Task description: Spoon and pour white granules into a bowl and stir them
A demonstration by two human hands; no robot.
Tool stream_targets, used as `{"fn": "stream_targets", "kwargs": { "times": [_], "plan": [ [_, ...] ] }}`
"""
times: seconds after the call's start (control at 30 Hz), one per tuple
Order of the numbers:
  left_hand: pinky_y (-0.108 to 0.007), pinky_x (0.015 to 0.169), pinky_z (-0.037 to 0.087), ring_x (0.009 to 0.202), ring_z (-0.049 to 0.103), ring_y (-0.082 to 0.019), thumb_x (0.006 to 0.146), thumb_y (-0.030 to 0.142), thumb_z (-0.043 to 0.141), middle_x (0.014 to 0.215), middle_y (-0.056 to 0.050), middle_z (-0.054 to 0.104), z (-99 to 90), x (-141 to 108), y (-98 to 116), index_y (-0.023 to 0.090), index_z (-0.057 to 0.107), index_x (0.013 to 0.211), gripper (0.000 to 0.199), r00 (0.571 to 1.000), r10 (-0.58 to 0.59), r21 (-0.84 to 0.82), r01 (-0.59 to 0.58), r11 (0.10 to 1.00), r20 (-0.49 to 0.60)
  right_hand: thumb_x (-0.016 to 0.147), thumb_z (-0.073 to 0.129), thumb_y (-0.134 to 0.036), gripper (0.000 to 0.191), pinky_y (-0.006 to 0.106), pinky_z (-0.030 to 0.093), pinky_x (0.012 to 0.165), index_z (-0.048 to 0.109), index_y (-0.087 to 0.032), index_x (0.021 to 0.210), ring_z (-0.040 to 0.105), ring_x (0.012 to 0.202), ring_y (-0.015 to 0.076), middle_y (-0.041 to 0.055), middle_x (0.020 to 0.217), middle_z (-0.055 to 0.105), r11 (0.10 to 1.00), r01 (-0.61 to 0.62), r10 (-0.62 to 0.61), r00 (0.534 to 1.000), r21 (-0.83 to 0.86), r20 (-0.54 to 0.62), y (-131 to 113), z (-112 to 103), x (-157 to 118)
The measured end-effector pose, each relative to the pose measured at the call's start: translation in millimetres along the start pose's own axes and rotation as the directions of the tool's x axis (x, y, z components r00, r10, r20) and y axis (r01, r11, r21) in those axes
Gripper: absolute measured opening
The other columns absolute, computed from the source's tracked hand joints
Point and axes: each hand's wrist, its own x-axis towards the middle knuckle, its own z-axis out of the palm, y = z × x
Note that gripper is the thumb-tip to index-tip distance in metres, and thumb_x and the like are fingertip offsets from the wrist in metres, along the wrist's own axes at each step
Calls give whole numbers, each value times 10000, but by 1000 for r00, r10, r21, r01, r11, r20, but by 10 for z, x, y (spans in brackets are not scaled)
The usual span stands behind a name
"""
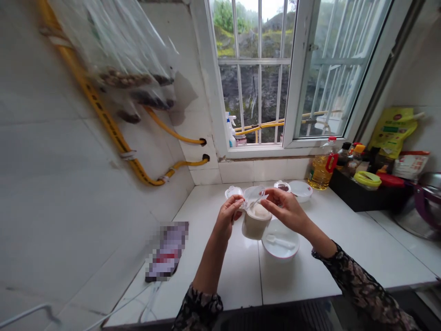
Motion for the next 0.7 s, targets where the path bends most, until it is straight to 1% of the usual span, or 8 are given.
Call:
{"fn": "stream_targets", "kwargs": {
  "times": [0.17, 0.27, 0.33, 0.4, 0.47, 0.53, 0.63, 0.7],
  "plan": [
    [-190, 429, 187, 420, 301, -37, 519, 299, 717, 545, 67, 497, -40, 13, -36, 171, 597, 730, 274, 1000, 18, 1, -18, 1000, -24, 906, 573, -520, 405, 235, 374, 509, 646, -150, 1053, 466, 570, 112, -31, 638, 527, 999, 33, -33, 999, -31, 18, -61, -77, 66],
    [-190, 422, 177, 406, 289, -37, 504, 291, 690, 518, 78, 486, -106, 27, -18, 181, 583, 716, 262, 998, 37, 0, -37, 999, -48, 938, 543, -438, 319, 244, 364, 523, 665, -148, 990, 466, 571, 118, -19, 641, 548, 981, 38, -45, 998, -190, -35, 44, -213, -45],
    [-189, 422, 178, 402, 295, -39, 504, 285, 690, 501, 84, 473, -156, 31, 15, 184, 580, 709, 254, 997, 43, 4, -43, 999, -59, 944, 549, -346, 240, 250, 376, 555, 676, -152, 885, 498, 587, 121, 9, 684, 607, 942, 15, -8, 1000, -335, 19, 157, -294, -186],
    [-185, 427, 186, 405, 302, -41, 513, 281, 696, 490, 90, 462, -194, 35, 57, 187, 588, 721, 253, 996, 48, 12, -47, 999, -74, 919, 600, -257, 163, 266, 391, 619, 690, -153, 832, 561, 643, 138, 41, 740, 672, 859, 40, 54, 984, -511, 168, 265, -329, -340],
    [-185, 430, 201, 413, 321, -41, 496, 264, 710, 511, 82, 495, -208, 43, 103, 183, 608, 737, 274, 996, 42, 32, -40, 999, -74, 874, 672, -211, 103, 298, 390, 700, 709, -152, 798, 612, 717, 169, 66, 773, 713, 732, 119, 132, 941, -671, 311, 340, -303, -458],
    [-181, 434, 213, 421, 338, -43, 483, 252, 718, 518, 81, 510, -198, 55, 147, 183, 618, 747, 291, 997, 39, 58, -35, 998, -71, 840, 726, -220, 108, 330, 374, 758, 722, -149, 759, 642, 771, 203, 84, 782, 736, 607, 205, 213, 889, -768, 405, 379, -226, -511],
    [-179, 440, 223, 428, 359, -49, 483, 234, 718, 514, 81, 506, -150, 64, 206, 185, 621, 752, 290, 998, 38, 104, -32, 994, -51, 805, 759, -243, 139, 351, 361, 768, 734, -138, 718, 670, 794, 248, 123, 770, 755, 473, 274, 333, 824, -838, 458, 404, -70, -486],
    [-182, 439, 219, 424, 351, -49, 488, 235, 710, 510, 80, 500, -117, 61, 235, 186, 617, 752, 284, 998, 42, 135, -37, 990, -36, 764, 764, -163, 67, 354, 356, 745, 741, -131, 710, 680, 777, 262, 149, 745, 754, 417, 286, 395, 797, -863, 456, 429, 23, -442]
  ]
}}
